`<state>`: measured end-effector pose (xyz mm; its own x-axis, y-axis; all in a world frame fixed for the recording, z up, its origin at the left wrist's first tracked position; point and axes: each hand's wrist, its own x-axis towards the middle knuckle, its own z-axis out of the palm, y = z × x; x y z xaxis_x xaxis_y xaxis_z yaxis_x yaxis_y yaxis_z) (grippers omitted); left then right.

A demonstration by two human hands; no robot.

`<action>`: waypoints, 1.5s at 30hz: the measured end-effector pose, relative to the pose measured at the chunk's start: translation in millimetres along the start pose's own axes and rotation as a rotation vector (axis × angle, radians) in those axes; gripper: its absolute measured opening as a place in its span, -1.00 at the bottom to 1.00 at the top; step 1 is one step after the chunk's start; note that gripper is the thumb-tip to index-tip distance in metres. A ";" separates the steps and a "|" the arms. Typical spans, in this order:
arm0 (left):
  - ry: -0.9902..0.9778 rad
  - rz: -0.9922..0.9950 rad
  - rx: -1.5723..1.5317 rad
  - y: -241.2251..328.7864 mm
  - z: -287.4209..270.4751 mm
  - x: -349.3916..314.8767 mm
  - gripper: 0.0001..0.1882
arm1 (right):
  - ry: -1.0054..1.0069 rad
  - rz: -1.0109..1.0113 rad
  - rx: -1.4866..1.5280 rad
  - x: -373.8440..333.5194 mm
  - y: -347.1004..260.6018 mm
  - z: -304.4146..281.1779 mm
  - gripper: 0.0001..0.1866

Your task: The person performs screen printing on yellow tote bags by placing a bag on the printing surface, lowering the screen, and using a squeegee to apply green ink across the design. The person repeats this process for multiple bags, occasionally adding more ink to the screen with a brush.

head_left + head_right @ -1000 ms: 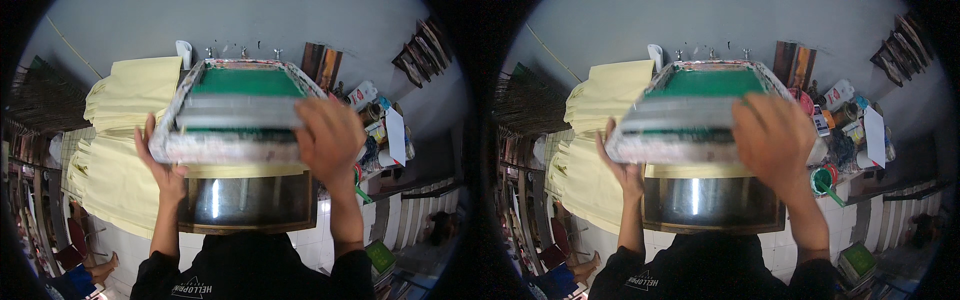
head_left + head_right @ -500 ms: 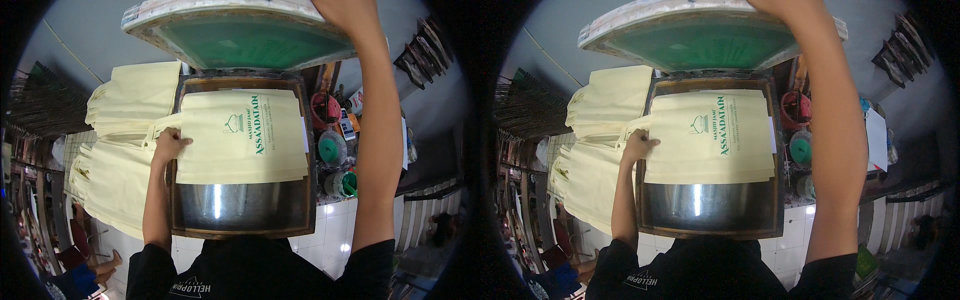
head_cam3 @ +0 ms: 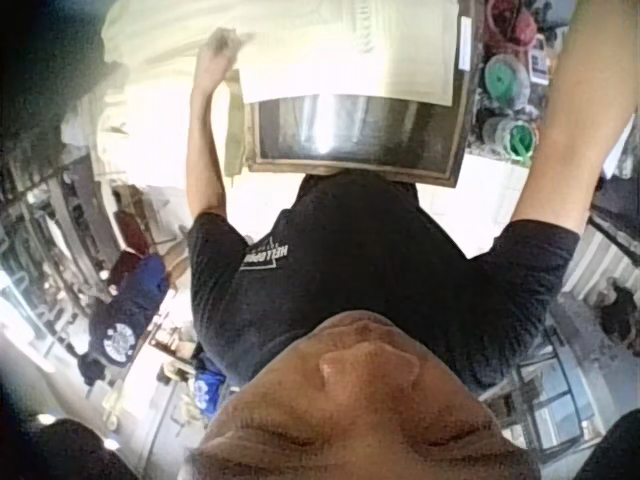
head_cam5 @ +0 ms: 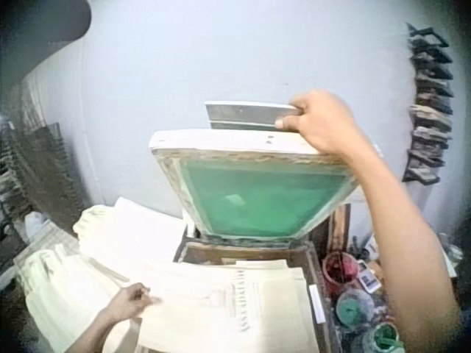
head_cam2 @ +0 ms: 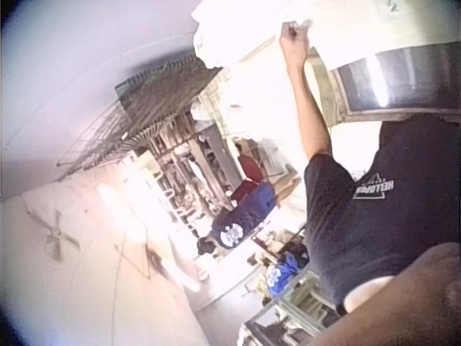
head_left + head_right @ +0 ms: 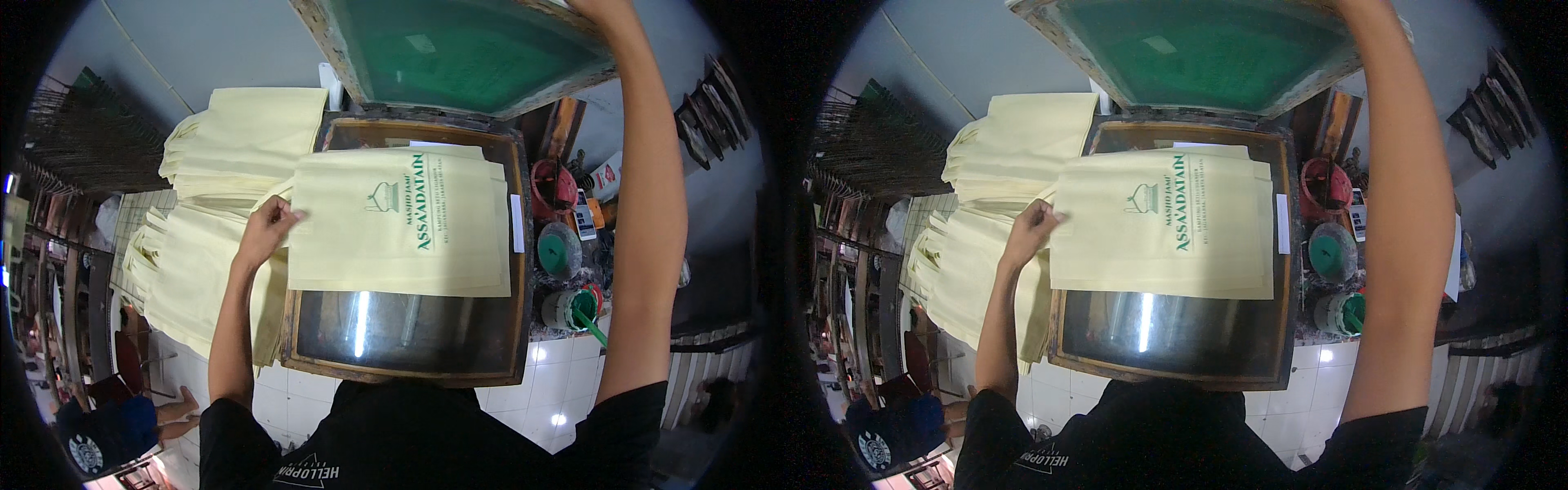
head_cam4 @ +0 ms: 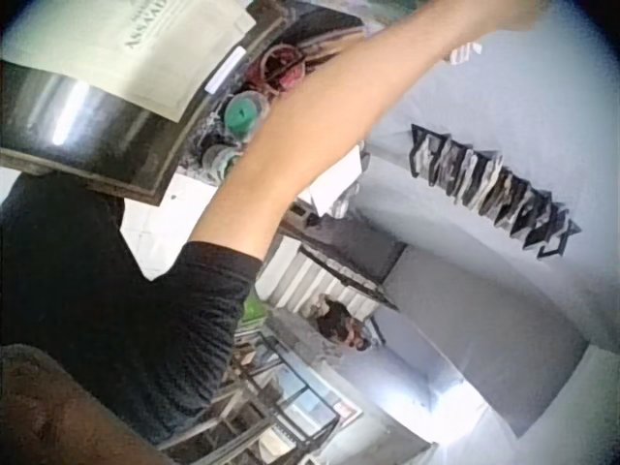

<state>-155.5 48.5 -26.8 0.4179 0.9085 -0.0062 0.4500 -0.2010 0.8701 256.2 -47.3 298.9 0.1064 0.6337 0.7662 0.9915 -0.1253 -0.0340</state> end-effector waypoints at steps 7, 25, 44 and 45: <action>-0.203 -0.010 0.168 25.0 1.5 0.9 -0.73 | -0.071 0.083 0.020 0.8 -2.1 -1.8 -0.54; 0.199 0.147 0.433 17.7 41.6 26.7 -0.43 | -0.069 -0.026 -0.010 7.6 17.4 3.3 -0.46; -0.187 0.661 0.584 49.7 202.3 136.9 -0.84 | -0.187 0.022 0.151 3.8 15.0 -4.2 -0.61; -0.139 0.738 0.606 48.4 201.7 134.4 -0.84 | -0.200 0.035 0.154 4.1 14.1 -3.9 -0.61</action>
<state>81.7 87.0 -84.9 0.8310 0.4341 0.3479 0.3513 -0.8944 0.2768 270.4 -49.4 304.0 0.1382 0.7712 0.6214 0.9850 -0.0416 -0.1674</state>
